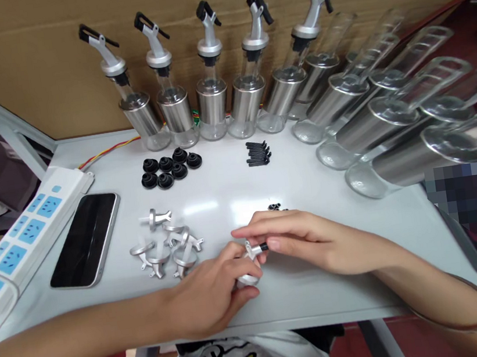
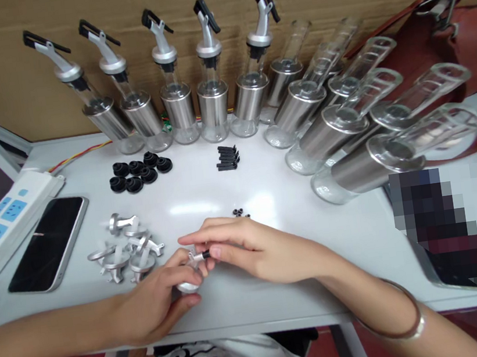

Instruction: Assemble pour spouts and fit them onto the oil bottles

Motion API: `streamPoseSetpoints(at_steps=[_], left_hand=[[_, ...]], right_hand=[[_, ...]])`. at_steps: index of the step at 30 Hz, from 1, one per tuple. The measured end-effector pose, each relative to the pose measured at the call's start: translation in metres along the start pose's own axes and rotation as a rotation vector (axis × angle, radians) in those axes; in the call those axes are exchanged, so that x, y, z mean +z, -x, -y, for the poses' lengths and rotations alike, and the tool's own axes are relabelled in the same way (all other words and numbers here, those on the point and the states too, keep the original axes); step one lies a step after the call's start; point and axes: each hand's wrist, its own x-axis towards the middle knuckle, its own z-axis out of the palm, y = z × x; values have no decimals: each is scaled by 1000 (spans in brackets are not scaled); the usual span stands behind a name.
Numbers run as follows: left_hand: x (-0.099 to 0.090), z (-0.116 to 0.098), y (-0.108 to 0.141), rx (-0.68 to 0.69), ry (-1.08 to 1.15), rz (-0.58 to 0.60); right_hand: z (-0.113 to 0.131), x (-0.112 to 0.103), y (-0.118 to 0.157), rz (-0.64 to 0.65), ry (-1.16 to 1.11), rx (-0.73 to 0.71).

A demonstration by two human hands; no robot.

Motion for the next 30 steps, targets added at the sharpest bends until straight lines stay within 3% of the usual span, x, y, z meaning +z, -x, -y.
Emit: streamPoseSetpoints(at_steps=[7, 17, 23, 30], left_hand=[[2, 1, 1, 38, -77, -33], [-1, -3, -4, -4, -111, 86], [-1, -4, -2, -62, -208, 181], [1, -4, -1, 34, -281, 123]], right_hand=[[0, 0, -1, 65, -145, 70], [2, 2, -1, 131, -228, 124], [-2, 3, -1, 153, -255, 74], [-1, 4, 0, 157, -268, 89]])
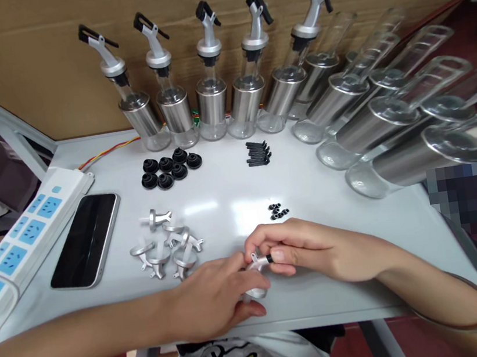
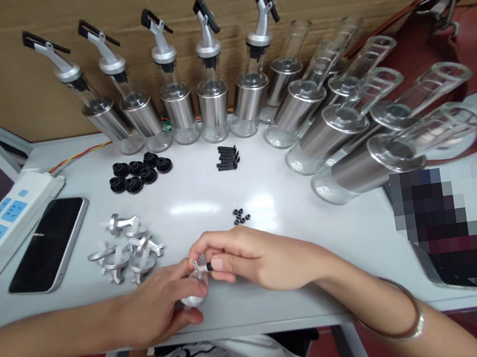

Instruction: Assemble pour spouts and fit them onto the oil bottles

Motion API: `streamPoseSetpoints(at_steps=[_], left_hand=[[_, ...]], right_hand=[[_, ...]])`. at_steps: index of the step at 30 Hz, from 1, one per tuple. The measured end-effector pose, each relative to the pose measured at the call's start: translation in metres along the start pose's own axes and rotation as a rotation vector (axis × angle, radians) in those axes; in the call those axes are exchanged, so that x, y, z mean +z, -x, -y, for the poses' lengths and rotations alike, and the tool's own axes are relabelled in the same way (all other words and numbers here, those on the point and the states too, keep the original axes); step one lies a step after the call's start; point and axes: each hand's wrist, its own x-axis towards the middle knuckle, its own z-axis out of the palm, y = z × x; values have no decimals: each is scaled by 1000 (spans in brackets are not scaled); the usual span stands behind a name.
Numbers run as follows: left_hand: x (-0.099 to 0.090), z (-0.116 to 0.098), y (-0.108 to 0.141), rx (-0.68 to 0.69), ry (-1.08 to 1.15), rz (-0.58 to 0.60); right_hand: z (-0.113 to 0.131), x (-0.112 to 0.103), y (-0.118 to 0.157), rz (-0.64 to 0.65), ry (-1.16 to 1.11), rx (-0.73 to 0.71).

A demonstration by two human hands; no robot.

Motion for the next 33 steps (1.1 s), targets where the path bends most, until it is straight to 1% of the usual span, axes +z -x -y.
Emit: streamPoseSetpoints(at_steps=[4, 7, 8, 12, 15, 17, 20, 22, 27, 29, 33], left_hand=[[0, 2, -1, 45, -14, -5], [-3, 2, -2, 67, 9, -1], [-4, 2, -2, 66, 21, -18], [-5, 2, -2, 72, 111, -172], [-1, 5, 1, 128, 211, -259], [1, 6, 2, 156, 238, -261], [1, 7, 3, 137, 224, -190], [1, 7, 2, 132, 207, -171], [1, 5, 1, 121, 163, -253], [2, 5, 0, 104, 143, -286], [1, 3, -2, 93, 139, -335]], right_hand=[[2, 3, 1, 1, 24, 32], [0, 5, 0, -10, -60, 32], [-1, 5, -1, -21, -97, 32], [-3, 8, -4, -74, -200, 26], [-1, 11, -4, -123, -232, 12], [0, 12, -5, -142, -231, -2], [0, 12, -5, -149, -201, -23], [-3, 12, -5, -155, -165, -34], [-8, 12, -5, -195, -41, -65], [-7, 13, -5, -247, 9, -62], [-3, 14, -6, -460, 169, -88]])
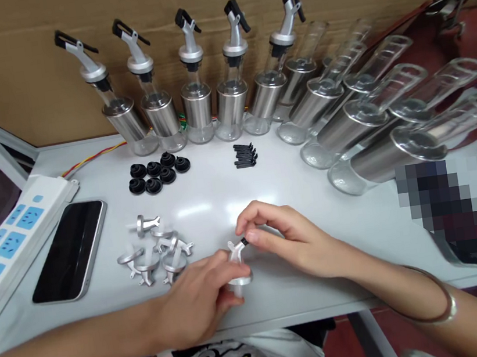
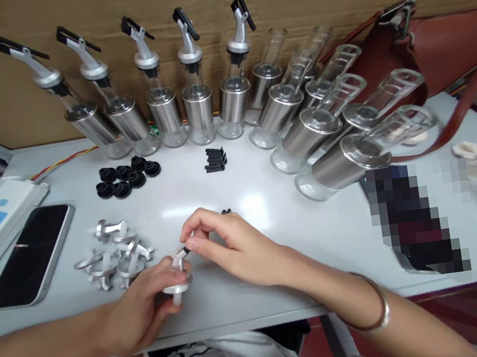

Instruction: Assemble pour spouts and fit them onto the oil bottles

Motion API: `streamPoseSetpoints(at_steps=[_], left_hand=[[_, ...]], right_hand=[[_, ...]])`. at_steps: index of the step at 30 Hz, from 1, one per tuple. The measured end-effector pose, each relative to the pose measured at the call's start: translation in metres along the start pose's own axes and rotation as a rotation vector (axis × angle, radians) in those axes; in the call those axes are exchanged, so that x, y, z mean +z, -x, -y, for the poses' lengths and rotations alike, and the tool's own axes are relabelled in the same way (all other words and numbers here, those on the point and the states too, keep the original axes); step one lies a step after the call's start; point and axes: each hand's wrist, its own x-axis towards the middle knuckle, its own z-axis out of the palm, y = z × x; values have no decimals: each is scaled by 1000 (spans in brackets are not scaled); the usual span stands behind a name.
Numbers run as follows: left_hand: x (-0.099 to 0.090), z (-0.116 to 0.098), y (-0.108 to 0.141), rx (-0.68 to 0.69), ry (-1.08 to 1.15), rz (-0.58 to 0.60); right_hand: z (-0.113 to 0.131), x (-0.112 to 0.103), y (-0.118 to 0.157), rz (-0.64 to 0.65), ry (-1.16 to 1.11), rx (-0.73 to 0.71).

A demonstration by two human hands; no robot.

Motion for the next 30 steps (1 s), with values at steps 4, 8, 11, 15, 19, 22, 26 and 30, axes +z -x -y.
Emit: streamPoseSetpoints(at_steps=[4, 8, 11, 15, 19, 22, 26, 30], left_hand=[[-2, -2, 0, -18, -3, 20], [-2, -1, 1, -31, 82, 45], [-2, 1, 2, 6, 212, 51], [-2, 3, 2, 9, 236, 82], [-4, 1, 2, 32, 165, 93], [-5, 1, 3, 41, 85, 107], [-2, 3, 7, 40, 23, 146], [1, 6, 11, 99, -10, 151]], right_hand=[[1, -1, 0, 4, 166, -67], [0, -2, 2, 8, 264, -186], [-2, -2, 3, -1, 303, -264], [-3, 0, 2, -3, 403, -342], [-5, 2, 0, 39, 538, -394], [-7, 2, -1, 73, 594, -430], [-6, 1, 0, 101, 626, -435], [-6, 2, 0, 94, 633, -465]])
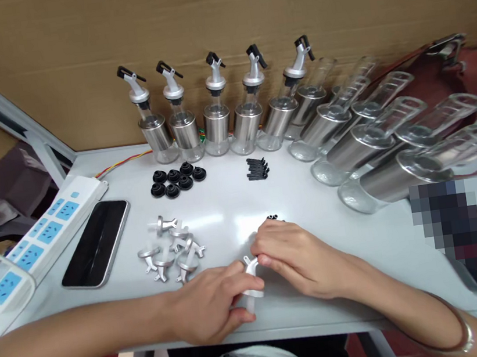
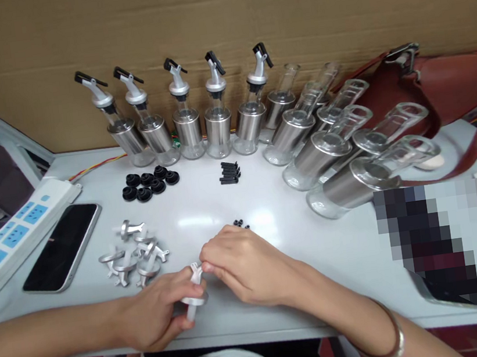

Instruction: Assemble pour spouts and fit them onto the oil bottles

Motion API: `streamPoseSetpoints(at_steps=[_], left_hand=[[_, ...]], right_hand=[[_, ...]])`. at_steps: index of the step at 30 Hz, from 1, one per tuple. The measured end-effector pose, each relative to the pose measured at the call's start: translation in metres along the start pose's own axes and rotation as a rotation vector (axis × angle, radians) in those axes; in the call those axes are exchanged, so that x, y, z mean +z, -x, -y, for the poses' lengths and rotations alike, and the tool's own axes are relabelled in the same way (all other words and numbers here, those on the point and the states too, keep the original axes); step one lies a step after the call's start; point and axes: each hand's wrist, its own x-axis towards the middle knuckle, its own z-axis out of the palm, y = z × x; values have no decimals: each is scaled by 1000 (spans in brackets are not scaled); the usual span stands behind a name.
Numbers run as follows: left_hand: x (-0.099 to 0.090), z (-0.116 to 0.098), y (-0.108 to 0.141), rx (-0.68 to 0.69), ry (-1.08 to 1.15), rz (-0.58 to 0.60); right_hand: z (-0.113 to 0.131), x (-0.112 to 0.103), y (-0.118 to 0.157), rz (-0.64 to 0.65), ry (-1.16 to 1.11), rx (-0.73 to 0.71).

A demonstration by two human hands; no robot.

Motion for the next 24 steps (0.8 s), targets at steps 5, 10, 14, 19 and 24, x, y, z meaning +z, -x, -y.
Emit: streamPoseSetpoints(at_steps=[5, 10, 14, 19, 24], left_hand=[[2, -2, 0, 22, -42, -7], [2, -4, -1, 47, -123, -7], [1, -4, 1, 24, -164, 73], [-2, -5, 0, 1, -202, 100], [-1, -6, 0, 54, -247, 96]], right_hand=[[0, 1, 1, -6, 67, -32], [5, 1, 2, -58, 246, -100], [9, 4, 1, -64, 368, -150], [10, 8, 1, -58, 454, -185], [10, 11, 0, -39, 486, -198]])
